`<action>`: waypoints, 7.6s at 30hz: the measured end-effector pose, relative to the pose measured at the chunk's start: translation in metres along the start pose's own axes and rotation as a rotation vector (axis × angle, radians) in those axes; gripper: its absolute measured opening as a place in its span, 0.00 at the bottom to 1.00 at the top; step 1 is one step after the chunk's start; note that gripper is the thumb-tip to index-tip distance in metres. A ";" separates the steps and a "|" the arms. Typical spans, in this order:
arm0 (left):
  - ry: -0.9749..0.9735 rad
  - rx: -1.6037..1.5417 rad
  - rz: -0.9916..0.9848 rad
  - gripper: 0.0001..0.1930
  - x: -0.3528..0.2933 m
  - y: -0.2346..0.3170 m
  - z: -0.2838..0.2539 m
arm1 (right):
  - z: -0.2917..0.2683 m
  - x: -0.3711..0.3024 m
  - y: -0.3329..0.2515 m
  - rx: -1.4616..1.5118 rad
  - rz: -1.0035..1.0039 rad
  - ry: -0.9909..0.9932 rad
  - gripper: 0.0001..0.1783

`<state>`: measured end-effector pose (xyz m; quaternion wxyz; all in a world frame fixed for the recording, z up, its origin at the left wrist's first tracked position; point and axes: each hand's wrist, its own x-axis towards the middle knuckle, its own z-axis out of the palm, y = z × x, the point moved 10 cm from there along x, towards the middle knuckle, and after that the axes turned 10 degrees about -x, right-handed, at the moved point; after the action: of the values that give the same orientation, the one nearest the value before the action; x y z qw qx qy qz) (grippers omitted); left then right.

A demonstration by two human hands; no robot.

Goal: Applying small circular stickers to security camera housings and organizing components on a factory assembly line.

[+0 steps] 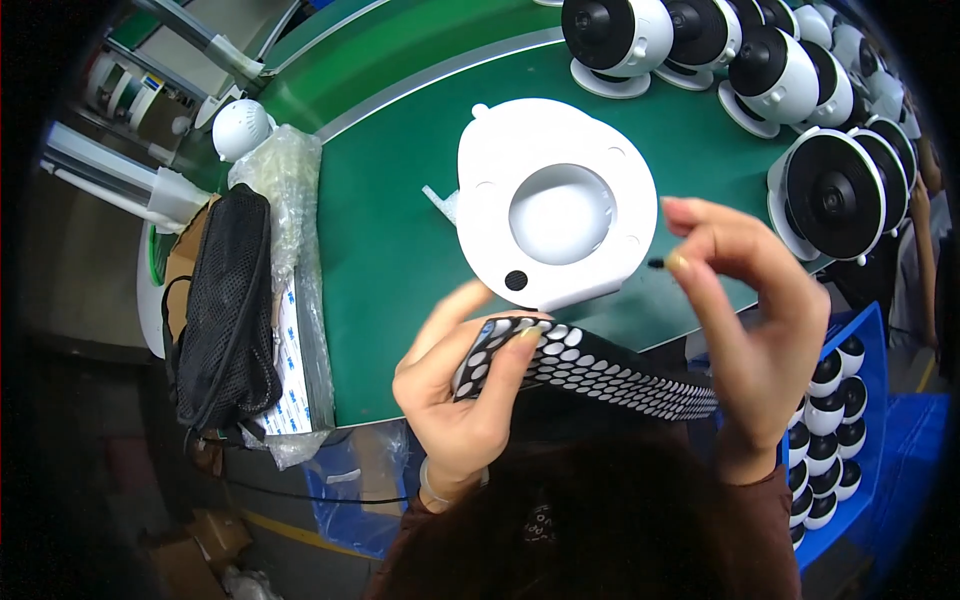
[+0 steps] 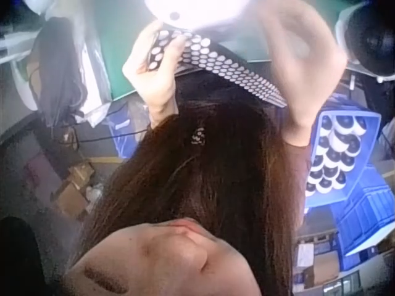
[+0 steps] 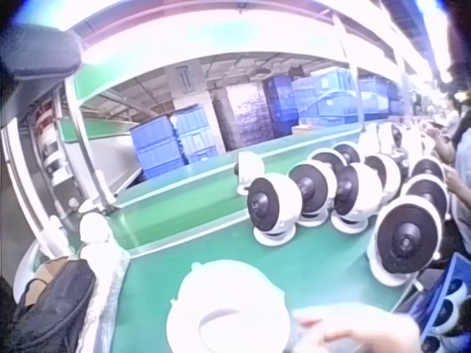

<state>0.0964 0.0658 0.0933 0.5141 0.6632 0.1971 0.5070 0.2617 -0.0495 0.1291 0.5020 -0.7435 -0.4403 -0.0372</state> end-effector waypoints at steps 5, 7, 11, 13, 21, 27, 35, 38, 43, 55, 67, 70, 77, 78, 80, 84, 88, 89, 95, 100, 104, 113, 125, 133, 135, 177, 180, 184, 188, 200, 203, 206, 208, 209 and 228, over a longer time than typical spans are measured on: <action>-0.071 -0.040 -0.036 0.07 0.003 -0.001 0.008 | 0.021 0.006 0.012 0.185 0.191 -0.171 0.04; -0.071 -0.034 -0.022 0.07 0.003 -0.001 0.008 | 0.021 0.007 0.012 0.158 0.190 -0.155 0.04; -0.082 -0.044 -0.025 0.08 0.002 -0.001 0.009 | 0.021 0.008 0.013 0.123 0.199 -0.141 0.04; -0.070 -0.053 -0.047 0.08 0.002 -0.003 0.007 | 0.022 0.008 0.013 0.116 0.194 -0.134 0.04; -0.085 -0.040 -0.045 0.06 0.002 -0.004 0.007 | 0.020 0.011 0.002 -0.030 0.076 -0.105 0.04; -0.039 -0.040 -0.163 0.05 -0.009 -0.001 -0.011 | 0.002 -0.005 -0.007 0.050 0.031 0.050 0.05; 0.026 -0.038 -0.169 0.03 -0.013 -0.006 -0.018 | 0.041 -0.029 -0.033 0.039 -0.206 -0.184 0.10; 0.051 -0.045 -0.163 0.03 -0.013 -0.003 -0.017 | 0.041 -0.031 -0.028 0.045 -0.143 -0.158 0.09; 0.094 -0.060 -0.134 0.03 -0.014 0.000 -0.017 | 0.039 -0.034 -0.025 0.047 -0.131 -0.143 0.08; 0.086 0.086 -0.005 0.05 -0.018 0.014 -0.013 | 0.035 -0.033 -0.025 0.056 -0.144 -0.112 0.09; 0.104 0.128 0.032 0.05 -0.015 0.013 -0.012 | 0.035 -0.033 -0.037 -0.100 -0.262 -0.082 0.09; 0.101 0.122 0.020 0.04 -0.015 0.012 -0.013 | 0.032 -0.033 -0.036 -0.110 -0.268 -0.023 0.09; 0.122 0.105 0.040 0.03 -0.013 0.011 -0.015 | 0.042 -0.026 -0.026 0.050 -0.183 -0.139 0.09; 0.125 0.096 0.052 0.03 -0.012 0.011 -0.015 | 0.044 -0.025 -0.025 0.061 -0.173 -0.156 0.09; 0.130 0.083 0.007 0.04 -0.012 0.006 -0.016 | 0.044 -0.027 -0.029 0.002 -0.198 -0.162 0.09; 0.071 0.016 -0.117 0.05 -0.004 -0.005 -0.017 | 0.035 -0.021 -0.049 0.053 -0.352 -0.174 0.10; -0.005 -0.023 -0.005 0.05 0.011 0.006 -0.008 | 0.006 0.017 -0.064 -0.069 -0.498 0.061 0.05; -0.034 -0.077 -0.058 0.05 0.012 -0.001 -0.007 | 0.019 0.029 -0.062 -0.057 -0.451 0.004 0.04; -0.025 -0.128 -0.141 0.07 0.012 -0.006 -0.005 | 0.044 0.045 -0.058 -0.032 -0.311 -0.092 0.03; -0.065 -0.122 -0.086 0.07 0.015 -0.001 -0.001 | 0.047 0.043 -0.061 -0.049 -0.330 -0.087 0.03; -0.060 -0.120 -0.087 0.08 0.014 -0.004 -0.001 | 0.049 0.044 -0.060 -0.028 -0.306 -0.079 0.03; -0.045 -0.084 -0.100 0.08 0.013 -0.003 -0.004 | 0.051 0.043 -0.066 -0.136 -0.348 -0.091 0.04; 0.207 -0.115 -0.223 0.03 -0.016 -0.009 -0.050 | 0.052 -0.020 -0.047 -0.002 -0.191 -0.370 0.10; -0.036 -0.204 -0.266 0.11 -0.009 -0.001 -0.009 | 0.049 -0.032 -0.031 0.120 -0.171 -0.262 0.10; -0.089 -0.102 -0.232 0.13 -0.012 0.001 -0.005 | 0.047 -0.033 -0.032 0.126 -0.177 -0.251 0.10; 0.100 0.142 0.158 0.16 -0.014 0.025 -0.005 | 0.044 -0.028 -0.033 0.015 -0.247 -0.140 0.09; 0.108 0.131 0.143 0.15 -0.011 0.025 -0.005 | 0.041 -0.028 -0.038 -0.025 -0.273 -0.151 0.08; 0.143 0.121 0.015 0.12 -0.002 0.015 -0.016 | 0.010 -0.007 -0.045 -0.012 -0.354 -0.018 0.04; 0.059 -0.039 -0.070 0.09 0.011 0.004 -0.003 | 0.007 0.044 0.000 0.142 0.020 -0.057 0.05; 0.025 -0.010 -0.097 0.09 0.011 0.001 -0.002 | 0.023 0.052 -0.006 0.058 -0.006 -0.162 0.06; 0.024 -0.005 -0.091 0.10 0.010 -0.003 -0.003 | 0.026 0.052 -0.004 0.031 -0.008 -0.175 0.05; 0.031 -0.042 -0.079 0.10 0.012 -0.001 -0.003 | 0.022 0.056 -0.012 -0.013 -0.068 -0.152 0.05; 0.018 -0.039 -0.070 0.10 0.013 0.000 -0.001 | 0.022 0.060 -0.011 -0.118 -0.072 -0.227 0.06; 0.017 -0.043 -0.070 0.10 0.014 -0.001 -0.001 | 0.020 0.065 -0.008 -0.122 -0.072 -0.226 0.06; 0.182 -0.215 -0.257 0.10 -0.010 -0.022 -0.066 | 0.146 0.134 -0.097 0.040 -0.361 -1.574 0.12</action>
<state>0.0400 0.0988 0.0669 0.6224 0.5251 0.2705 0.5134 0.2200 0.1576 0.1927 0.0441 -0.4600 -0.7787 0.4244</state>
